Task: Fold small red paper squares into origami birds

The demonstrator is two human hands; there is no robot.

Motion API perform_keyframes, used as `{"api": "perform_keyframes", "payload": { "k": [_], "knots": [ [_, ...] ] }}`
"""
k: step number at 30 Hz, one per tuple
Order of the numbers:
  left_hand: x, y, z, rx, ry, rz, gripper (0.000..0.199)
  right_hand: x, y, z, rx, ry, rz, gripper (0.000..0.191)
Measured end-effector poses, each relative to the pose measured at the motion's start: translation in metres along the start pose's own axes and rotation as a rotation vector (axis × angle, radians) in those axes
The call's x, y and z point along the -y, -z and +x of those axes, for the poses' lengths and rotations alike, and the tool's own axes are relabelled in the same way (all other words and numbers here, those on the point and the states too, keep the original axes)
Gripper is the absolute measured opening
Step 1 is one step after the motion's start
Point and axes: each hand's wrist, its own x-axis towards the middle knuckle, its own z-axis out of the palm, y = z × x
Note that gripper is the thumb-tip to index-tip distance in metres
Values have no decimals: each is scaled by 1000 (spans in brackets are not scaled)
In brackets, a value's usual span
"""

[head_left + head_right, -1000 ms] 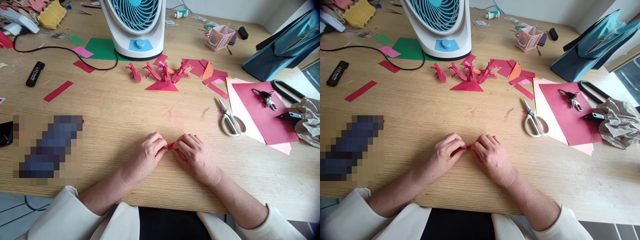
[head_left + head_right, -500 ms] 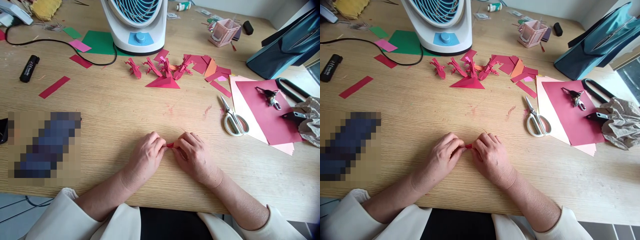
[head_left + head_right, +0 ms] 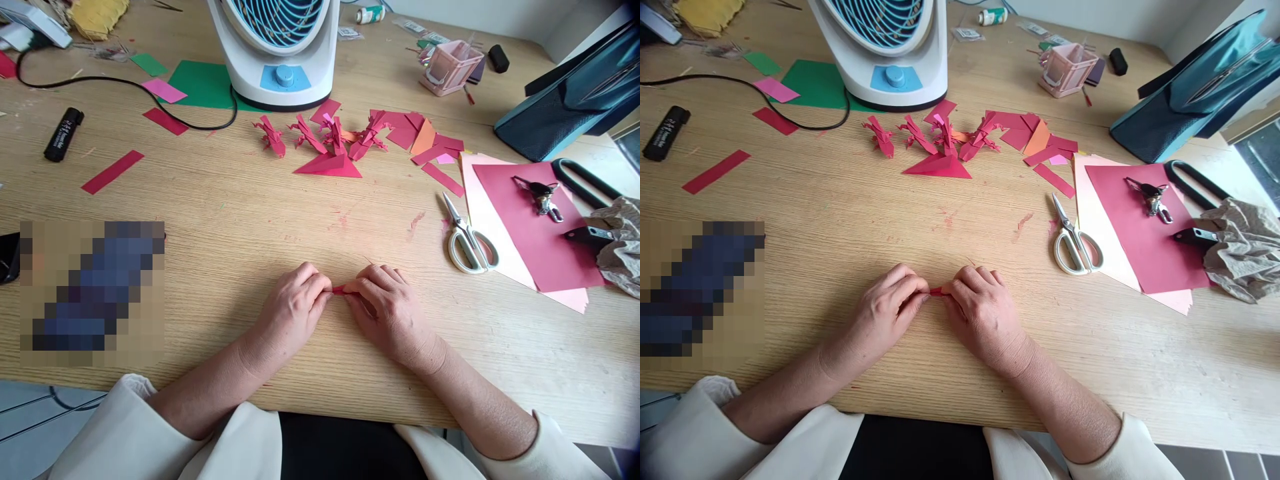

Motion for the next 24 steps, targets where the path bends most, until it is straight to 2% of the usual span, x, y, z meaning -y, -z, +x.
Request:
{"api": "perform_keyframes", "payload": {
  "k": [8, 14, 24],
  "knots": [
    [5, 1, 0, -26, -28, -58, 13, 0, 0, 1, -10, -26, 17, 11],
    [0, 0, 2, 1, -10, 29, 16, 3, 1, 4, -19, -51, 13, 11],
    [-2, -6, 5, -22, 21, 106, 16, 5, -1, 7, -28, -83, -22, 9]
  ]
}}
